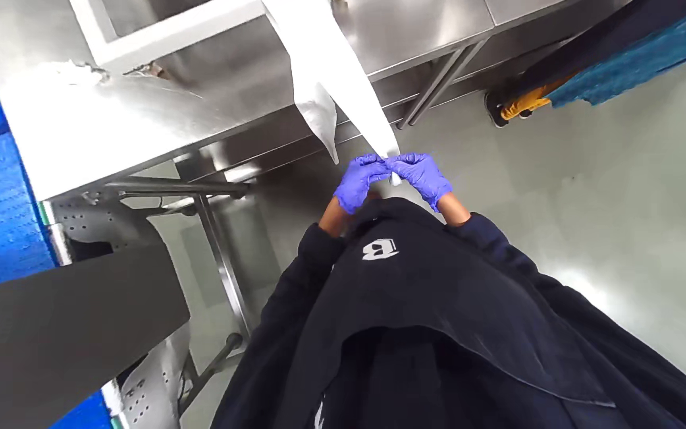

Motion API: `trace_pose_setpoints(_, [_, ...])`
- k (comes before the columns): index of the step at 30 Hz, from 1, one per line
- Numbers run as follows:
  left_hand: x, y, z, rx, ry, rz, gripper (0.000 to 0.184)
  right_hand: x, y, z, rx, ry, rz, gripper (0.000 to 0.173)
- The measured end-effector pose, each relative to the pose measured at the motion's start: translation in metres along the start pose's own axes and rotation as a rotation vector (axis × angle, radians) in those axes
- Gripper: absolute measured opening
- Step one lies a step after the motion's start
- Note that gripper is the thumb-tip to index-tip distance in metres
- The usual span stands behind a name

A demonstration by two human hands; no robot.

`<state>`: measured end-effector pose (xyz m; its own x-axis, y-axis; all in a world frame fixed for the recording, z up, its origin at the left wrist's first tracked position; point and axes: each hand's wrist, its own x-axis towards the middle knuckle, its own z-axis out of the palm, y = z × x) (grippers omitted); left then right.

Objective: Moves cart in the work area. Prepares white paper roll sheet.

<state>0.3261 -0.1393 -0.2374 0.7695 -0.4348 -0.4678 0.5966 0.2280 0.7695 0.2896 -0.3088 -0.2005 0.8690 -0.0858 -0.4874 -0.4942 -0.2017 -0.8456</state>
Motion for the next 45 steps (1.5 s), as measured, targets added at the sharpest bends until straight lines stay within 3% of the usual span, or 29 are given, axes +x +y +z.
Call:
trace_pose_setpoints(6, [-0.007,0.0,0.002,0.082,0.016,0.016,0.009,0.008,0.009,0.001,0.013,0.038,0.04,0.011])
trace_pose_setpoints(13, [-0.005,-0.01,-0.007,0.254,0.076,-0.111,0.003,0.005,0.02,-0.022,-0.142,0.147,0.175,0.019])
trace_pose_setpoints(17, [-0.001,-0.039,-0.022,0.354,0.055,-0.219,0.015,-0.003,0.031,-0.068,-0.04,0.358,0.15,0.022])
trace_pose_setpoints(20, [-0.003,-0.047,-0.027,0.278,0.019,-0.208,0.029,-0.004,0.036,-0.085,-0.055,0.343,0.128,0.02])
trace_pose_setpoints(23, [-0.001,-0.02,-0.007,0.206,-0.038,-0.138,0.053,-0.001,0.034,-0.061,-0.129,0.221,0.123,0.019])
trace_pose_setpoints(25, [-0.007,0.009,0.021,0.251,0.025,-0.137,0.06,-0.002,0.033,-0.035,-0.126,0.146,0.137,0.018])
trace_pose_setpoints(28, [0.012,0.018,0.045,0.437,0.257,-0.17,0.044,-0.003,0.039,-0.016,-0.093,0.163,0.158,0.017])
trace_pose_setpoints(31, [0.033,-0.006,0.031,0.492,0.286,-0.205,0.036,-0.004,0.046,-0.032,-0.054,0.271,0.16,0.018])
trace_pose_setpoints(37, [0.011,-0.038,0.012,0.498,0.241,-0.35,0.042,-0.013,0.066,-0.065,-0.109,0.432,0.218,0.02])
trace_pose_setpoints(45, [0.009,-0.087,-0.094,0.862,0.31,-0.49,0.043,-0.046,0.078,-0.171,-0.05,0.811,0.224,0.027])
